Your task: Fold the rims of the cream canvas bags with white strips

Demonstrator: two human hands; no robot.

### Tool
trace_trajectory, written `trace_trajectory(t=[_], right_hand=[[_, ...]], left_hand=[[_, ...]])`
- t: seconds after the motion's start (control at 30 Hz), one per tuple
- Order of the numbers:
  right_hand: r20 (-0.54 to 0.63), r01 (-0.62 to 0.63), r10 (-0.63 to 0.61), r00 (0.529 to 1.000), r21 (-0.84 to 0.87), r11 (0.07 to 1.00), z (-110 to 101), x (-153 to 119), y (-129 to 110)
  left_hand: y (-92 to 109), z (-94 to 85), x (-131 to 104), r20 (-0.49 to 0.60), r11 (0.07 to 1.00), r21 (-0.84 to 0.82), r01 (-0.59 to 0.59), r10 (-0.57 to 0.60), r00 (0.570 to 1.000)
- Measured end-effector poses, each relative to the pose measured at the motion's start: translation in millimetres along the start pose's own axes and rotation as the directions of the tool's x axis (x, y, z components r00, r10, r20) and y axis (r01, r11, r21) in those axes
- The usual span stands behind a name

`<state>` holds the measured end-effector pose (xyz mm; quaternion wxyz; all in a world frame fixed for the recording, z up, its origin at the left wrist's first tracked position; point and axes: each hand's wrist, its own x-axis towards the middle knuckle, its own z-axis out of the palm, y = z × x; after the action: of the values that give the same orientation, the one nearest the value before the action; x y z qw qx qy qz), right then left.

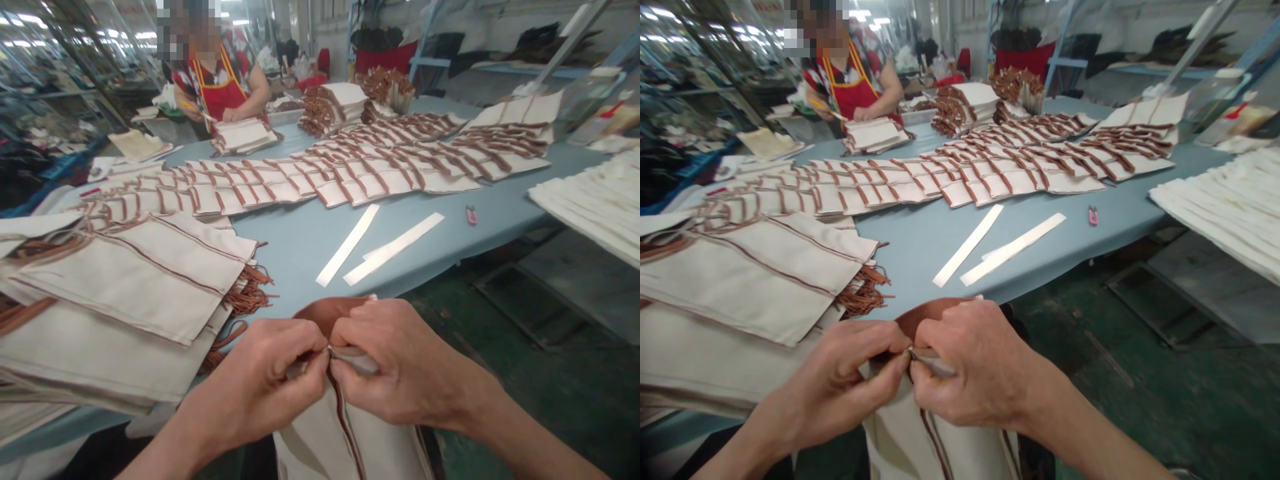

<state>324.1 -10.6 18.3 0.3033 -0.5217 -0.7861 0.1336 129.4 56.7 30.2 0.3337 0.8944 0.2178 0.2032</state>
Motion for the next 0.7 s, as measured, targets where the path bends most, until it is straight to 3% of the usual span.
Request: trace_trajectory(t=[0.1, 0.27, 0.43, 0.7], right_hand=[[-0.008, 0.032, -0.032, 0.999, -0.039, 0.999, -1, 2, -5], [0.005, 0.027, -0.027, 1.0, -0.055, 0.998, 4, 0, -2], [0.068, 0.077, -0.074, 0.995, -0.053, 0.996, 9, -2, 2], [0.073, 0.075, -0.069, 0.995, -0.083, 0.994, 18, 0, 10]], left_hand=[[1, -2.1, -4, 0.008, 1.0, 0.016, 0.02, -0.02, 1.0], [-8, -6.1, -12, 0.147, 0.992, -0.009, 0.124, -0.121, 0.982], [-10, -11.4, -14, 0.221, 0.977, -0.057, 0.203, -0.186, 0.957], [-15, -1.6, -6, 0.193, 0.951, -0.111, 0.289, -0.265, 0.945]])
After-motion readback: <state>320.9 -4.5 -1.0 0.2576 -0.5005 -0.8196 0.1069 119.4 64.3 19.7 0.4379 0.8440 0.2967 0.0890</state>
